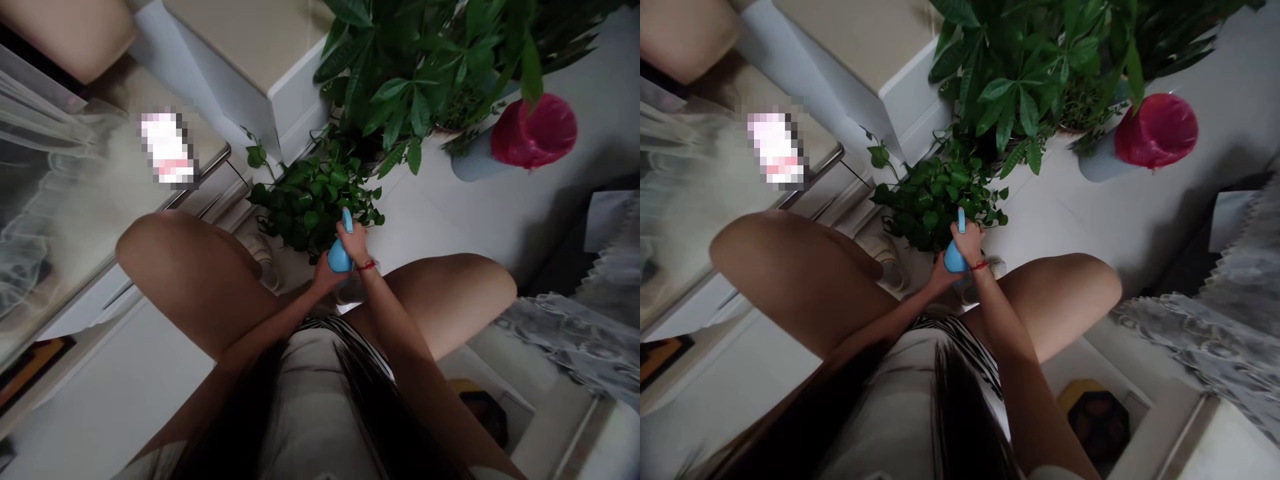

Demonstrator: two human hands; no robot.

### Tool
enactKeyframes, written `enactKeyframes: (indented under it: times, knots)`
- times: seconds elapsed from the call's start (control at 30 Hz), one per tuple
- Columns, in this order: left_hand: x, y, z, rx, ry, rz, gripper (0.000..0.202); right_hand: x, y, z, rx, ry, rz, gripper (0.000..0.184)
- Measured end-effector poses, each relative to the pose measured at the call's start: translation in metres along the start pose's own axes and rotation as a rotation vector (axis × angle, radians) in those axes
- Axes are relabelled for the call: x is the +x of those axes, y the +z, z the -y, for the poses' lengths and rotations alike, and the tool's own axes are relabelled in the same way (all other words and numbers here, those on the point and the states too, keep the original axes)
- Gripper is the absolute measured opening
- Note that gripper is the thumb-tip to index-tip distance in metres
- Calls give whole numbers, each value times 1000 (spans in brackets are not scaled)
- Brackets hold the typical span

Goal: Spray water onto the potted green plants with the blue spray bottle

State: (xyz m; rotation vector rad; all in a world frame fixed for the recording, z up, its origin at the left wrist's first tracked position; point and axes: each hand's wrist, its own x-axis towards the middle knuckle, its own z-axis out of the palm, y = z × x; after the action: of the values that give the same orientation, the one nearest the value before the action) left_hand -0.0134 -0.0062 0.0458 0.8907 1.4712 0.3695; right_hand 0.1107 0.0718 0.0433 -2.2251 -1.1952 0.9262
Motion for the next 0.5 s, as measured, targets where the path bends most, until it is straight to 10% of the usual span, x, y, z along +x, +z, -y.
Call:
enactKeyframes:
  times: [0.5]
  knots:
    - [0,1,6,-73,-16,-39,85,-14,-3,21,-228,-59,54,28]
